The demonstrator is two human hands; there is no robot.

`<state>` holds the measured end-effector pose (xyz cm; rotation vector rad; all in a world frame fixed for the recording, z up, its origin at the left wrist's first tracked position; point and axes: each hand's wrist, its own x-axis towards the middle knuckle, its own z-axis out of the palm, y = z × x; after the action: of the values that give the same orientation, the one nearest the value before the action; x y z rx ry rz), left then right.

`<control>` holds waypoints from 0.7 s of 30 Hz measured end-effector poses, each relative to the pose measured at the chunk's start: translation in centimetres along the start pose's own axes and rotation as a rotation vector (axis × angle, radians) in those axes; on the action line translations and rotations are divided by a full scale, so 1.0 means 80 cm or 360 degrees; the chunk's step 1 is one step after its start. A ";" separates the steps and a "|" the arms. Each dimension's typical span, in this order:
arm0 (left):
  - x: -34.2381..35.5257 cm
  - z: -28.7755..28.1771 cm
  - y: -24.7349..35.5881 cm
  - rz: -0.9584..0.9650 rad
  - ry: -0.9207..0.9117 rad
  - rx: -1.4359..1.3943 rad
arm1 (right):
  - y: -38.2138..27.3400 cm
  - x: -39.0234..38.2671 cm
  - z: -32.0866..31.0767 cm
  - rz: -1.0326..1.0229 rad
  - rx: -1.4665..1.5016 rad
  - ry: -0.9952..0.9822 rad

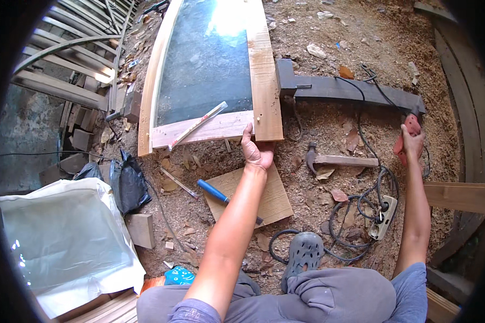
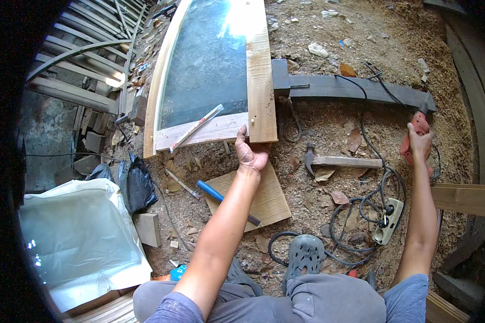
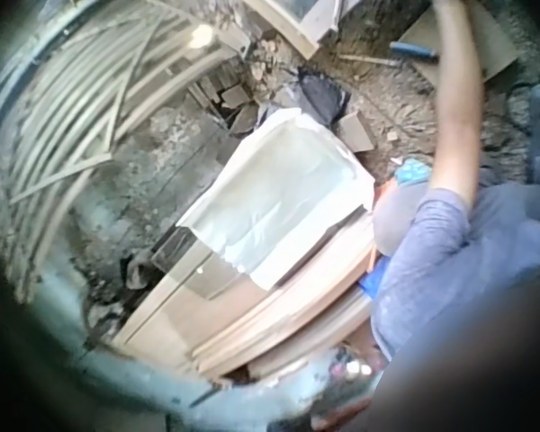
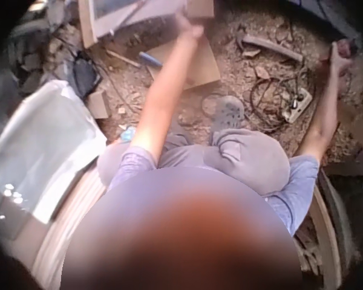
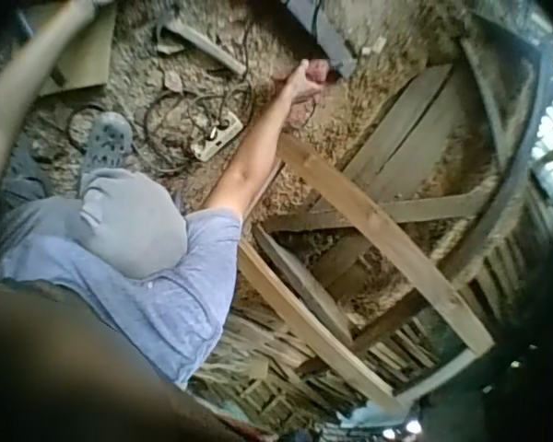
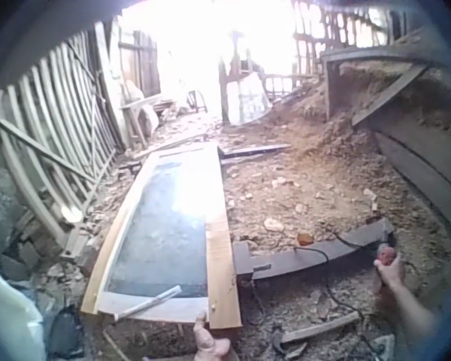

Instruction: Measure and assemble a wooden window frame using a hammer, circular saw, and chisel.

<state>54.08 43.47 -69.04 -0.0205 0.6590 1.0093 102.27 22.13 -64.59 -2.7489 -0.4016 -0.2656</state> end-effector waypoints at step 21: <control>0.009 -0.021 0.076 0.0317 0.0378 0.0572 | -0.111 -0.273 -0.042 -0.1899 -0.0054 -0.0898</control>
<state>48.71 46.84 -69.12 0.2476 1.0695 1.0751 78.48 23.61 -63.78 -2.1994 -2.1339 0.2495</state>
